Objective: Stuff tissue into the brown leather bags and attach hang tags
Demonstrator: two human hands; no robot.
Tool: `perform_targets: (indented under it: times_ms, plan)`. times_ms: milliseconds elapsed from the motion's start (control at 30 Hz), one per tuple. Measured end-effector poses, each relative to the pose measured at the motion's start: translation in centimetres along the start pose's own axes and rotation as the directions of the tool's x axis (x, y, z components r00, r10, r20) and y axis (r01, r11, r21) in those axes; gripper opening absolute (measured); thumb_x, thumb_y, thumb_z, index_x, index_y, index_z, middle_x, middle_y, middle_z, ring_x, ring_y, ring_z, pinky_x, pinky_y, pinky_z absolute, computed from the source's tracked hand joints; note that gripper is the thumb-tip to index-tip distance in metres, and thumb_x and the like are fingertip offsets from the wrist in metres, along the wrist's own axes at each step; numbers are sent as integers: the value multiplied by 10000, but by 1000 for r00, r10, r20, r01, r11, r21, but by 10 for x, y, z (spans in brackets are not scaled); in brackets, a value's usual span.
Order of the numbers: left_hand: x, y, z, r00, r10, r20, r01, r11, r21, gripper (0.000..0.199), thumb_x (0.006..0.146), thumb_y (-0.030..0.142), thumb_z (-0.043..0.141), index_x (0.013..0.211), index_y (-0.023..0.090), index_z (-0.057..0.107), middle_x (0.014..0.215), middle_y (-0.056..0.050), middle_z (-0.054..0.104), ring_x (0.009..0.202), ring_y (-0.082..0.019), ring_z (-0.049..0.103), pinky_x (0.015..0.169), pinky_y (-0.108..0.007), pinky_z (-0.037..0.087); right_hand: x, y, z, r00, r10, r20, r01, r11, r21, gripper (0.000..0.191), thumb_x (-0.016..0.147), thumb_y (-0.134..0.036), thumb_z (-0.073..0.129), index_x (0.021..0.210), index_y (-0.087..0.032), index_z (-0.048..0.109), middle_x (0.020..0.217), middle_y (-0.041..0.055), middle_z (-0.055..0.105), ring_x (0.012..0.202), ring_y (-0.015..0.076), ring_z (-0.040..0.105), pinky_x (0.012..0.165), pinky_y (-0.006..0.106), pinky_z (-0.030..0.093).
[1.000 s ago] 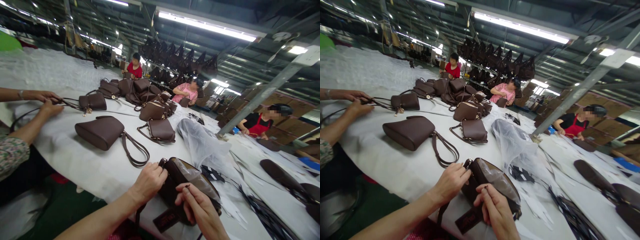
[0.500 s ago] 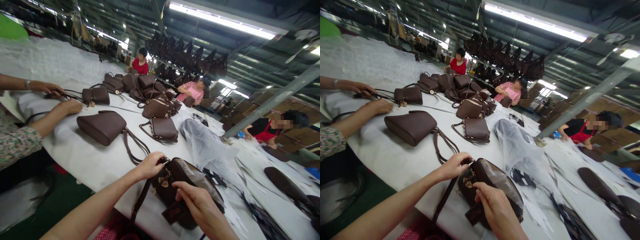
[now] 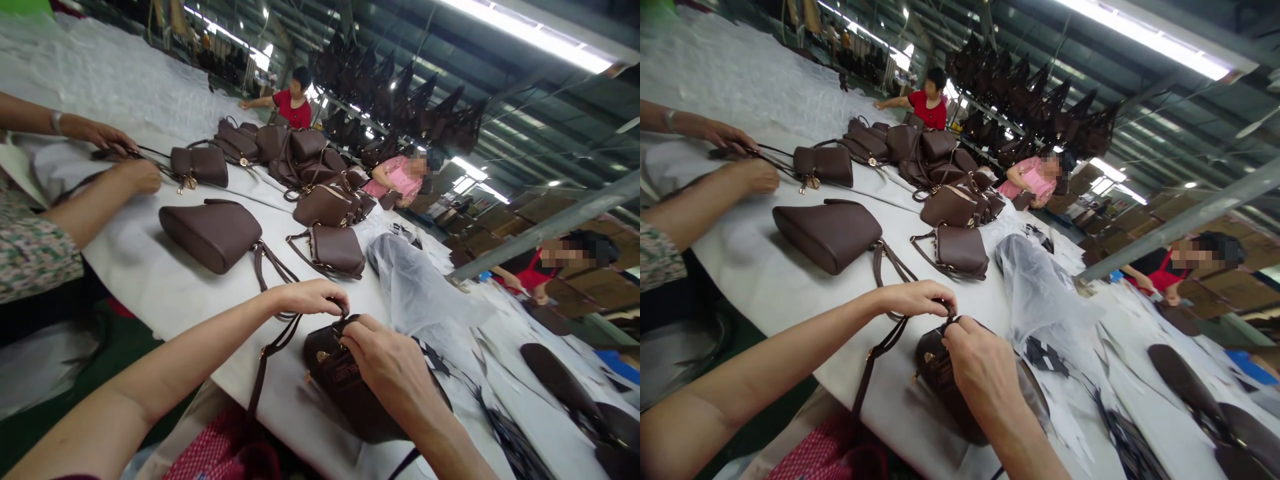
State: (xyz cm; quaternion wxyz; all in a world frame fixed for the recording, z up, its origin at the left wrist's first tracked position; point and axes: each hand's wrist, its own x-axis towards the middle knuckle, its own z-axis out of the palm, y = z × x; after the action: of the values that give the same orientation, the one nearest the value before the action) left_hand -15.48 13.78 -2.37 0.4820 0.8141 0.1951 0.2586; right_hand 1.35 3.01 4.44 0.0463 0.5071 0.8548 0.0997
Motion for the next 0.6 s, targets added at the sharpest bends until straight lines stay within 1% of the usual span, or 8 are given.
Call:
perform_targets:
  times_ms: [67,100,167,233,300,433,500,600]
  plan:
    - [0,-9,-4,996,-77,55,85,981,-176,163,769,120,574,899,149,668,746,17,618,662,-104,514,603,-203,392,5,-2,3,1000,11,27,-10,999,-35,207,936,-239,496,839,-234,678,821,7,680,645,139,625,513,258,289]
    - [1,-13,-6,991,-95,92,114,965,-237,168,758,137,579,897,149,672,714,19,612,619,-98,490,559,-200,368,7,-2,4,999,24,38,-23,999,-45,216,943,-252,493,839,-239,681,819,3,676,648,137,626,511,260,281]
    - [5,-18,-11,983,-80,166,128,945,-302,175,746,161,581,886,151,686,692,13,617,587,-95,474,522,-200,340,9,-1,4,997,52,64,-47,996,-69,244,958,-276,476,831,-246,682,816,1,668,658,135,630,506,266,262]
    - [10,-20,-15,979,-43,200,104,947,-305,170,736,155,572,851,150,697,688,6,625,588,-96,480,521,-204,341,13,1,1,993,70,93,-59,991,-121,277,971,-284,454,813,-242,678,805,4,662,656,138,631,497,276,234]
    - [14,-21,-17,981,-35,189,87,958,-274,170,718,128,563,817,150,700,678,9,620,586,-95,484,514,-202,333,18,1,-3,991,74,111,-51,980,-192,283,974,-285,448,814,-235,675,803,12,658,648,143,627,489,285,199]
    - [17,-23,-13,991,-65,114,94,958,-271,166,716,114,551,804,148,688,644,25,590,567,-88,482,490,-194,295,32,0,-11,983,53,173,2,953,-304,238,957,-257,467,862,-224,683,816,30,650,624,139,615,478,293,141]
    - [17,-25,-10,995,-64,81,85,954,-289,147,722,110,542,775,141,676,626,30,575,560,-82,468,508,-194,314,38,1,-13,979,40,201,25,950,-311,231,953,-242,463,899,-223,687,838,34,651,615,129,607,475,294,133]
    - [18,-29,-6,996,-50,68,69,950,-306,142,722,96,527,731,134,663,634,27,584,573,-81,463,551,-202,354,43,6,-12,977,21,212,36,965,-259,249,964,-272,447,913,-234,688,873,27,649,649,123,609,474,285,152]
